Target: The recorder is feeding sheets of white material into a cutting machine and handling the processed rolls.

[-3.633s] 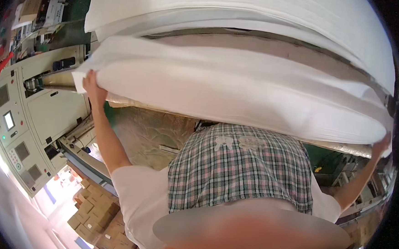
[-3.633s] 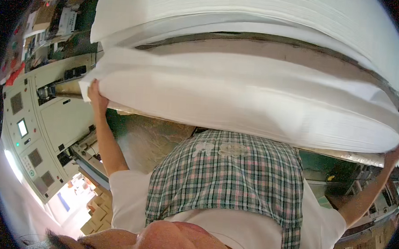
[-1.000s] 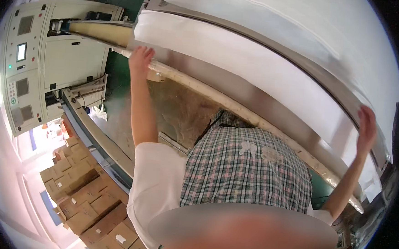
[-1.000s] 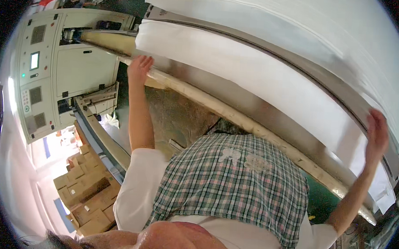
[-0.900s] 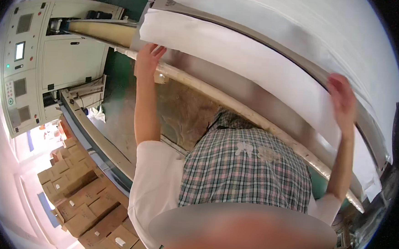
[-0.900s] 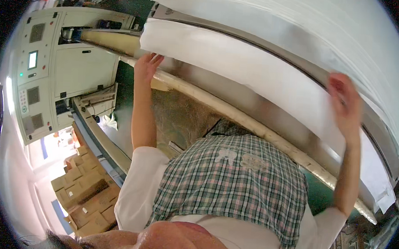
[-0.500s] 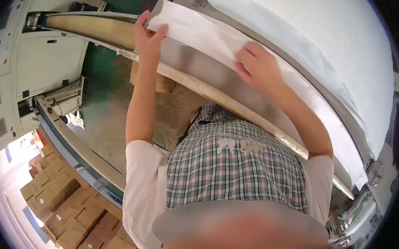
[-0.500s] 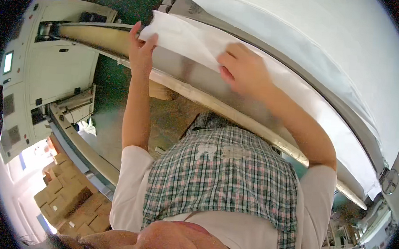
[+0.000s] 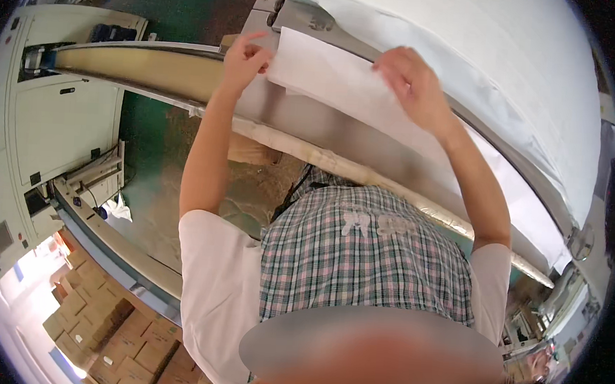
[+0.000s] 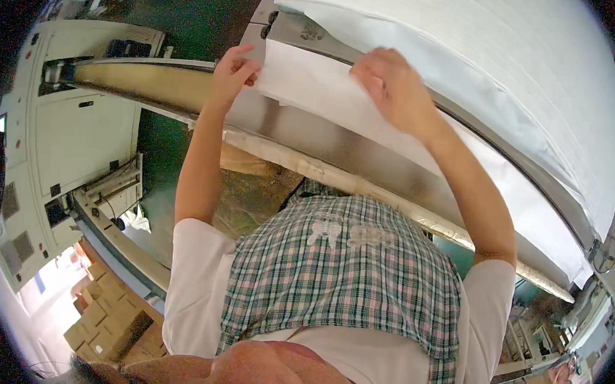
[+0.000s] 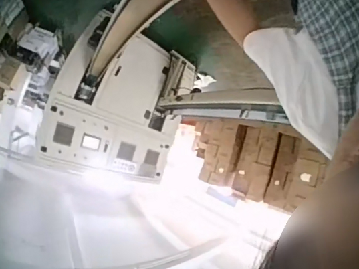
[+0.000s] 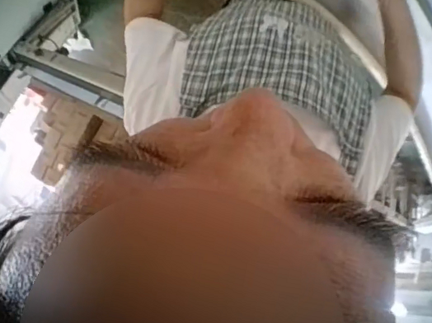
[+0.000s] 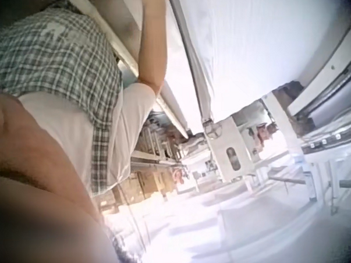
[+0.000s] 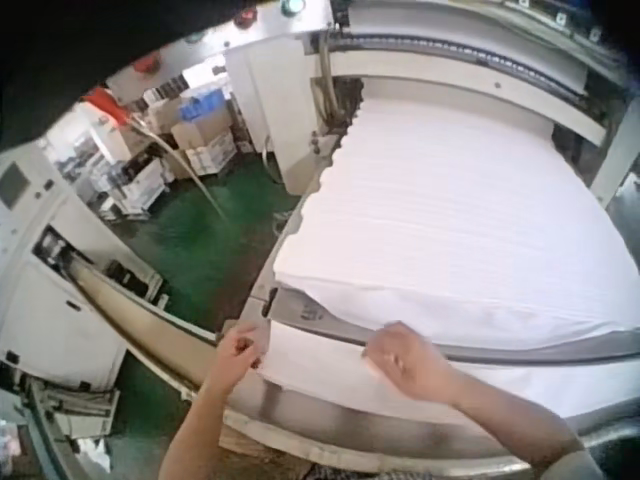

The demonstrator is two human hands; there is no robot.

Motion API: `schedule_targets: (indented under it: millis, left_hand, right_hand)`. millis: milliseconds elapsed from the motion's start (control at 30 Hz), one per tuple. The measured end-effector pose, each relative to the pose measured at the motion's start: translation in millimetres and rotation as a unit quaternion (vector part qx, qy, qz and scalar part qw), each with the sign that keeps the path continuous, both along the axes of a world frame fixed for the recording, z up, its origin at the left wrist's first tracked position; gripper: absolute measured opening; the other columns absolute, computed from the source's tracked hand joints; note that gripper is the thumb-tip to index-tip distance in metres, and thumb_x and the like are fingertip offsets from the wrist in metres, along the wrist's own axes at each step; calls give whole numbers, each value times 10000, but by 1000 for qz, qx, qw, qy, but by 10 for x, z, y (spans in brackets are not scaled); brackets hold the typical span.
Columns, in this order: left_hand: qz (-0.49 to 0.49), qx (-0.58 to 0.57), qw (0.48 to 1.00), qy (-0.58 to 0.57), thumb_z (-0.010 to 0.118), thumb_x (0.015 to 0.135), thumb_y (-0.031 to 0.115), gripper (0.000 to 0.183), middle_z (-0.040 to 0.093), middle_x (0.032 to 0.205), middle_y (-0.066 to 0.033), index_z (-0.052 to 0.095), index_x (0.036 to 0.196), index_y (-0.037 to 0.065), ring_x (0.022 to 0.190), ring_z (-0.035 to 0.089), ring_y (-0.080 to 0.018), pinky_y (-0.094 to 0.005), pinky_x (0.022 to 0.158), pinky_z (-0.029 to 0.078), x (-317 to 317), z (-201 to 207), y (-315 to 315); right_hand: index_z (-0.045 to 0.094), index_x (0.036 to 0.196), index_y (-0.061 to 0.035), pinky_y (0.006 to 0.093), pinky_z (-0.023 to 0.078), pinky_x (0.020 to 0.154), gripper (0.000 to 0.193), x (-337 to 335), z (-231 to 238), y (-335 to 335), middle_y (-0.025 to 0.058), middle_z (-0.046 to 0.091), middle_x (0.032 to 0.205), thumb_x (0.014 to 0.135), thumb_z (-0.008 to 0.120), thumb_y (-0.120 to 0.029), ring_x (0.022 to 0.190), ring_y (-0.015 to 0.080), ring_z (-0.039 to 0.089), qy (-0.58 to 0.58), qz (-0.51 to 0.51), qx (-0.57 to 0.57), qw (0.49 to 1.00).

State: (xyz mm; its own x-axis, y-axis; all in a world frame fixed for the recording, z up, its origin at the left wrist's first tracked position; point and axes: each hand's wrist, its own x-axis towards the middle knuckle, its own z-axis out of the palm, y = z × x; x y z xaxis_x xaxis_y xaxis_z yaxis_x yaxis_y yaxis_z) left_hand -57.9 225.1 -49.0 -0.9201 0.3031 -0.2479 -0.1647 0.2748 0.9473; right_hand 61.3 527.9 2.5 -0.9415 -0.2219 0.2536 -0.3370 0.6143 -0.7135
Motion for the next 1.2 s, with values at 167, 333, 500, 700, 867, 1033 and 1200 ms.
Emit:
schedule_targets:
  millis: [167, 333, 500, 700, 867, 1033, 1200]
  left_hand:
    - [-7, -7, 990, -140, 604, 835, 244, 488, 560, 1031, -72, 424, 1242, 45, 923, 532, -145, -268, 738, 466, 103, -83, -87]
    - [-162, -3, 963, -215, 595, 843, 251, 530, 508, 1182, -79, 389, 1288, 49, 1076, 488, -178, -302, 848, 440, 344, -117, -92]
    - [-247, -55, 931, -264, 622, 809, 149, 494, 541, 1129, -70, 427, 1245, 26, 1064, 493, -167, -304, 860, 432, 409, 51, -343]
    - [-237, -107, 951, -169, 647, 749, 100, 484, 574, 1011, -56, 453, 1174, -23, 875, 553, -125, -266, 761, 469, 361, -80, -293]
    - [-234, -45, 939, -248, 645, 744, 87, 445, 590, 930, -52, 473, 1140, -19, 805, 572, -127, -257, 690, 489, 418, 86, -58]
    - [-313, -102, 903, -275, 646, 730, 107, 441, 600, 980, -92, 501, 1134, 7, 849, 595, -171, -300, 688, 505, 239, -4, -43]
    - [-343, -134, 930, -19, 602, 755, 158, 377, 622, 981, -116, 545, 1087, -11, 925, 587, -215, -325, 814, 459, 98, -327, -420]
  right_hand:
    - [601, 966, -3, 379, 447, 778, 452, -356, -248, -23, 183, 612, 928, 808, 551, -424, 866, 329, 568, -263, 18, 102, 959]
    - [570, 1051, 5, 378, 437, 807, 525, -682, -572, -322, 176, 601, 1018, 817, 510, -461, 917, 303, 571, -270, 112, 54, 955]
    - [517, 1133, -10, 369, 445, 824, 537, -1070, -496, -681, 149, 579, 1066, 769, 577, -401, 954, 264, 560, -375, 212, 192, 882]
    - [492, 1156, -39, 376, 487, 761, 626, -1194, -310, -922, 117, 589, 1038, 653, 707, -344, 921, 222, 582, -476, 229, 83, 845]
    - [486, 1156, -25, 325, 493, 768, 628, -1069, -150, -616, 111, 595, 1026, 645, 735, -291, 897, 191, 589, -557, 235, -100, 790]
    - [501, 1145, -10, 314, 496, 761, 624, -1083, -78, -547, 111, 595, 1023, 639, 746, -280, 878, 189, 593, -563, 288, -218, 743]
    - [566, 1072, -4, 346, 484, 774, 589, -1065, -131, -771, 126, 603, 1009, 640, 727, -371, 887, 219, 592, -586, 308, -140, 736]
